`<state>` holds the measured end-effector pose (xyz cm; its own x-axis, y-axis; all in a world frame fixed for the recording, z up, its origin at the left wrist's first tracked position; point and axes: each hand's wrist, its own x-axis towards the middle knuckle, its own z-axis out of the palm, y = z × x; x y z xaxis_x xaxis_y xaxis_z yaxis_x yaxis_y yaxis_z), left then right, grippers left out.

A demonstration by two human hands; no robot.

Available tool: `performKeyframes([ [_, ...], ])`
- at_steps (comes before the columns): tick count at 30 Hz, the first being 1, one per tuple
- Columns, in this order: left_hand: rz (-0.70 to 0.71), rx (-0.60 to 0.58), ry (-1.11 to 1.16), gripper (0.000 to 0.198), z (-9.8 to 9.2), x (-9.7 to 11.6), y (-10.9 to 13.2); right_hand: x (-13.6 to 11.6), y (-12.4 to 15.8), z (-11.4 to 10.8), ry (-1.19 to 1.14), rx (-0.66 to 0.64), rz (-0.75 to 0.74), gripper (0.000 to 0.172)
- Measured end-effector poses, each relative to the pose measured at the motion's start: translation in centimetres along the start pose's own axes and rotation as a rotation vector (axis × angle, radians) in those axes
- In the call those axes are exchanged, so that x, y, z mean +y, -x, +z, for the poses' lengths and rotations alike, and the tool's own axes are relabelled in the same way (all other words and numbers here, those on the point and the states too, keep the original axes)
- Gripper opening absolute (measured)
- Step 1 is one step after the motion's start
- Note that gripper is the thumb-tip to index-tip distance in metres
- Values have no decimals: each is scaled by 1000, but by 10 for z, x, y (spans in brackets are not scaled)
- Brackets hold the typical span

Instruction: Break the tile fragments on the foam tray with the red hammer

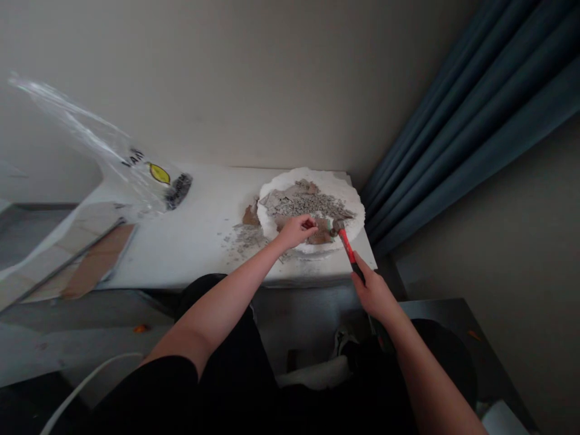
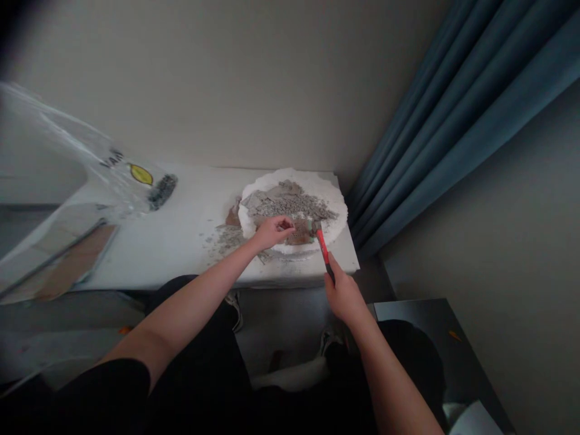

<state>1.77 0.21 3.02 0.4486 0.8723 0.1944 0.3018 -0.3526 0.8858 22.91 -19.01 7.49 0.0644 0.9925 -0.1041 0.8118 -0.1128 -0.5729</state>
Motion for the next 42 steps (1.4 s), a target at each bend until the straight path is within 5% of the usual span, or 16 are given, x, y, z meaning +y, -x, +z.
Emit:
performKeyframes([
  [10, -47, -37, -17, 10, 25, -16, -16, 3, 0, -2, -25, -12, 2, 60],
  [42, 23, -97, -74, 14, 25, -19, -16, -2, -1, -4, -9, -17, 15, 61],
])
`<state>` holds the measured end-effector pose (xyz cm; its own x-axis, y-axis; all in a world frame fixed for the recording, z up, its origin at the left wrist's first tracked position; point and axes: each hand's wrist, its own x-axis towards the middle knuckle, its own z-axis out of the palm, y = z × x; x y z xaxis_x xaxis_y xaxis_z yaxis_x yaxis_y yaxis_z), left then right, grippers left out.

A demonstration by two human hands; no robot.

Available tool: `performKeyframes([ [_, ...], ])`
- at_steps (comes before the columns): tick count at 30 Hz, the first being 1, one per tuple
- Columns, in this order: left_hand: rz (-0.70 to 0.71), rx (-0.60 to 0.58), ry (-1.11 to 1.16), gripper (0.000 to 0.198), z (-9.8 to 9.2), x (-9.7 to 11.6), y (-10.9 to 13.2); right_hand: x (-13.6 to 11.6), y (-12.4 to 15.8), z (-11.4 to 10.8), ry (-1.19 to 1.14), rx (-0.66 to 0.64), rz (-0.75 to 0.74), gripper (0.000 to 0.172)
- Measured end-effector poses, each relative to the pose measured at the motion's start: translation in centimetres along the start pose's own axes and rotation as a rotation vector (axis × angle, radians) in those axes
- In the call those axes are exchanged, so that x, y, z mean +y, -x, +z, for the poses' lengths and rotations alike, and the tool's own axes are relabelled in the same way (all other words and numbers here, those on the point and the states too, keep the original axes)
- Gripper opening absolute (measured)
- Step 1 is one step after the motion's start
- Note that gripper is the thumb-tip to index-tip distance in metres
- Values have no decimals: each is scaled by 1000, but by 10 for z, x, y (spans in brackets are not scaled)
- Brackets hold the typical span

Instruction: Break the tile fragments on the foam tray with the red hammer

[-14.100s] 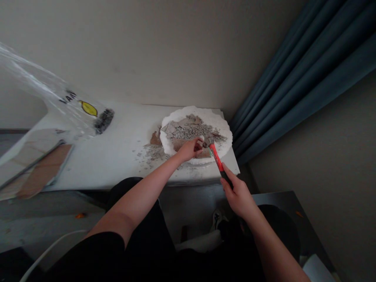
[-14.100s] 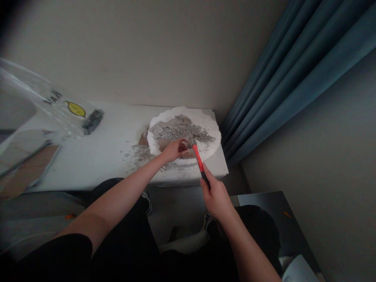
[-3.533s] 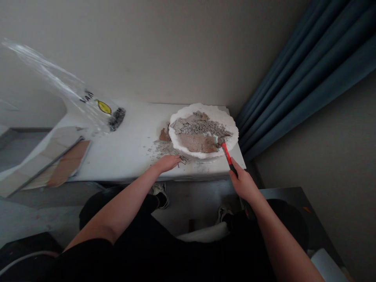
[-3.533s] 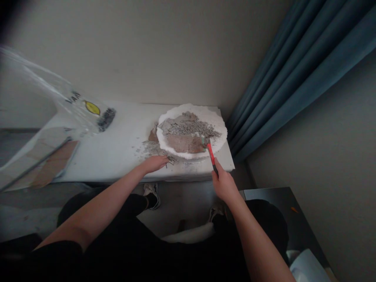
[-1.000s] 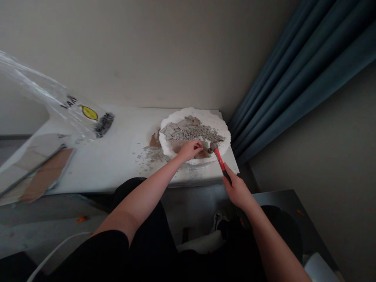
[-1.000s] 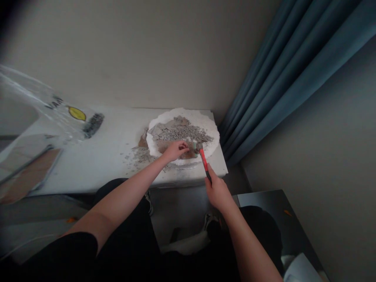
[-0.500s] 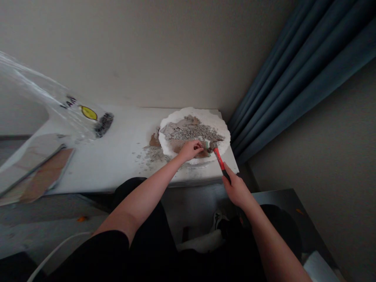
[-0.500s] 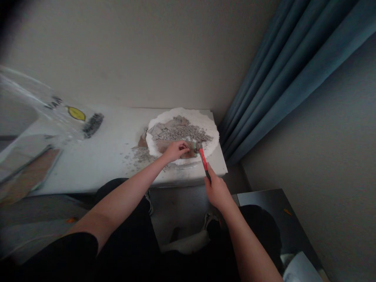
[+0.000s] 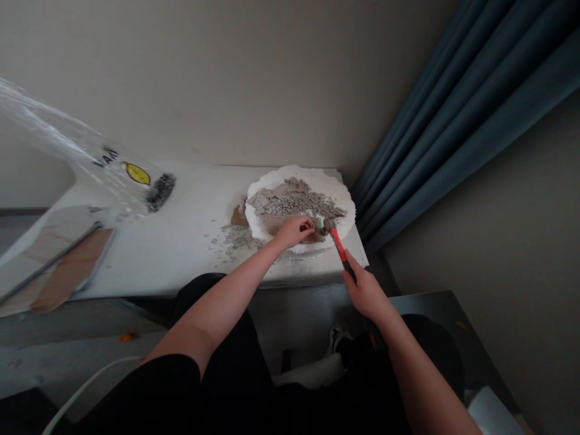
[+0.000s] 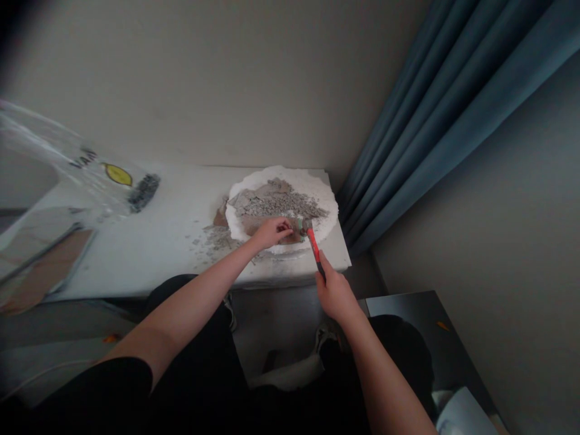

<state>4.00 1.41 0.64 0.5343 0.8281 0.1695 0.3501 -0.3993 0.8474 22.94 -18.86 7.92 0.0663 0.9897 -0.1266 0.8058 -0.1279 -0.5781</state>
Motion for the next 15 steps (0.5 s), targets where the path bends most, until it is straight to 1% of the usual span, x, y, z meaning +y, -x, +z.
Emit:
performKeyframes([
  [4, 32, -17, -63, 14, -1, 1, 0, -4, 1, -3, -5, 9, -1, 60],
  [6, 38, -14, -92, 14, -1, 2, 1, -9, 5, -5, -6, 33, -15, 59],
  [8, 41, -1, -114, 18, -1, 5, 1, -15, 9, -7, -16, 67, -35, 59],
  [11, 44, 18, -117, 32, -1, 7, 2, -22, 16, -8, -47, 98, -70, 60],
  [15, 42, 19, -48, 34, 3, 4, 2, -26, 17, -8, -61, 64, -97, 60],
])
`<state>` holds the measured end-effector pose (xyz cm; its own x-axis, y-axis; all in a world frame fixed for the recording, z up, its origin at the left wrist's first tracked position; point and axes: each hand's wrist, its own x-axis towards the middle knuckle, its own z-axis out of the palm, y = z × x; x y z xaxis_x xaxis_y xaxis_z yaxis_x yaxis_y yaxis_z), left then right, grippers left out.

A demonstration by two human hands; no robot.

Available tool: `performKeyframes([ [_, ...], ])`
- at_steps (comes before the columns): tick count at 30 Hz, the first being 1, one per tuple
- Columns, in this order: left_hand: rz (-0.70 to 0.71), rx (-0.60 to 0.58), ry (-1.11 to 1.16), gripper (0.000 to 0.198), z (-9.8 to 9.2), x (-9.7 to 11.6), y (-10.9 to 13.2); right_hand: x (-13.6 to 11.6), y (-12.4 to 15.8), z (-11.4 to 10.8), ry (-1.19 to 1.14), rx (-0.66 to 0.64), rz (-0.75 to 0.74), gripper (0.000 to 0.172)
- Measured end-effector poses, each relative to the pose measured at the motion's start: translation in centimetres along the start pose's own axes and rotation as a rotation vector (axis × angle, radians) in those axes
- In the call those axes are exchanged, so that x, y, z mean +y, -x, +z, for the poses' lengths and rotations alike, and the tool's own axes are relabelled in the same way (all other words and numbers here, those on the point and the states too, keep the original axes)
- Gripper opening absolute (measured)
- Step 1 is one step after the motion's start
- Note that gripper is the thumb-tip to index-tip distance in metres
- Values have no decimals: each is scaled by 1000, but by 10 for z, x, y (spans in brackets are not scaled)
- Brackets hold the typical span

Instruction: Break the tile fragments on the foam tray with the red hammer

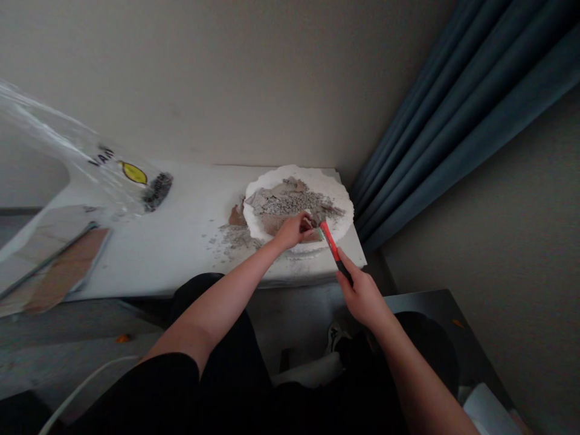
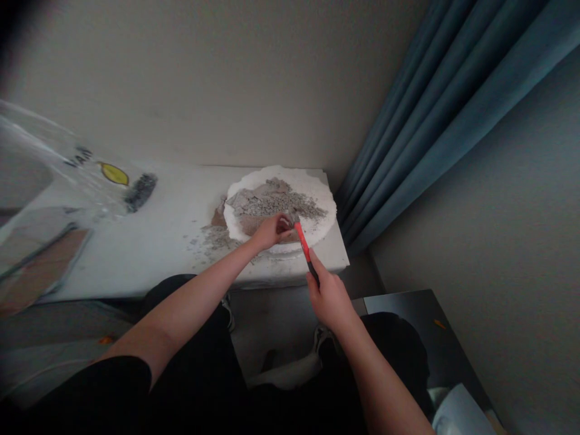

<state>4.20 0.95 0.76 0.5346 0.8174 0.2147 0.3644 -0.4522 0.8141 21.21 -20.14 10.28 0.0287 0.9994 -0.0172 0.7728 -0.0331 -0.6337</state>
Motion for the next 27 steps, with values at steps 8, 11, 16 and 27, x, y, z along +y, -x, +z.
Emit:
performKeyframes([
  [8, -6, 35, 11, 34, 3, -3, 1, 0, -1, -1, -9, 19, -19, 60],
  [11, -22, 32, 38, 34, 3, -2, 2, 0, -1, 0, -3, 3, -14, 59],
  [16, 25, 48, 7, 36, 4, -4, 2, -3, -1, 0, 14, 27, -24, 60],
  [27, 34, 67, 44, 41, 9, -8, 1, -4, -3, 5, 71, 9, -3, 60],
])
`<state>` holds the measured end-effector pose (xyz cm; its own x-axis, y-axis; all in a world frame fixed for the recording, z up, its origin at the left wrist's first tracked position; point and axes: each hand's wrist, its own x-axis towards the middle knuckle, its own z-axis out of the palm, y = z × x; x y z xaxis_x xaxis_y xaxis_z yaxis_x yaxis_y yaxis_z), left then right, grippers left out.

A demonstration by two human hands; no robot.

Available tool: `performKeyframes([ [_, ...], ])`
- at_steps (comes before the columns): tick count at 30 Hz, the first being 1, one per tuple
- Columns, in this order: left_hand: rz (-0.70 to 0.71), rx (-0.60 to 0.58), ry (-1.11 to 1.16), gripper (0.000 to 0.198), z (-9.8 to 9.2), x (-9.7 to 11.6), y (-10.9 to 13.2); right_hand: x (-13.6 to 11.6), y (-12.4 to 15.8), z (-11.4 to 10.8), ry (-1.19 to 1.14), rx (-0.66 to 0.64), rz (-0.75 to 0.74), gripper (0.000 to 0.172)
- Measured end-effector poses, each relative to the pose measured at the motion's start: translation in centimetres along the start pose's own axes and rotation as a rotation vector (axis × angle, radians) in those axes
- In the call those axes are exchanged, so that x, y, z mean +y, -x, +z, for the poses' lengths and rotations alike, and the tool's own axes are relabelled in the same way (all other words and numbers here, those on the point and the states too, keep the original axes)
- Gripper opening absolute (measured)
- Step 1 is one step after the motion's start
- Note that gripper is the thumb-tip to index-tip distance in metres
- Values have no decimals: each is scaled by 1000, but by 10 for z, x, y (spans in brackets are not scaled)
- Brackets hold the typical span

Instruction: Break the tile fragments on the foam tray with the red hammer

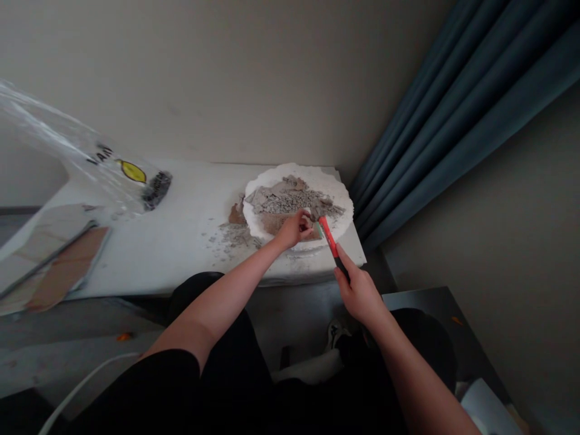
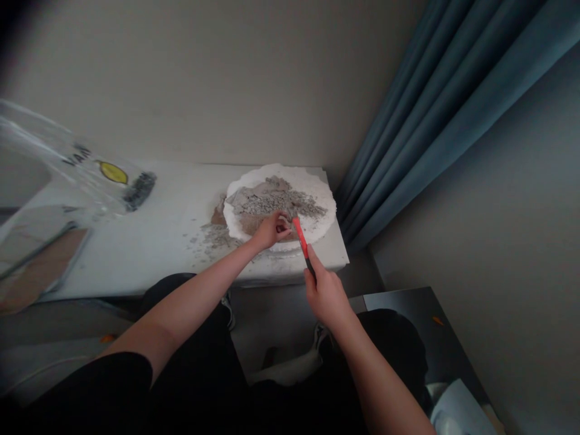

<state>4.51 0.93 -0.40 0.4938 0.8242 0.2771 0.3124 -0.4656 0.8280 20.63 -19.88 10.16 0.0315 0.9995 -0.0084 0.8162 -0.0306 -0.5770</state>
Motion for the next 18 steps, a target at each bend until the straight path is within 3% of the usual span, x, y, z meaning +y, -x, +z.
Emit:
performKeyframes([
  [12, -3, 11, 72, 41, 6, -7, -1, -3, 2, 3, 6, -31, 24, 59],
  [18, 24, 17, 26, 40, 5, -5, -1, -5, 4, 0, -55, 33, -12, 60],
])
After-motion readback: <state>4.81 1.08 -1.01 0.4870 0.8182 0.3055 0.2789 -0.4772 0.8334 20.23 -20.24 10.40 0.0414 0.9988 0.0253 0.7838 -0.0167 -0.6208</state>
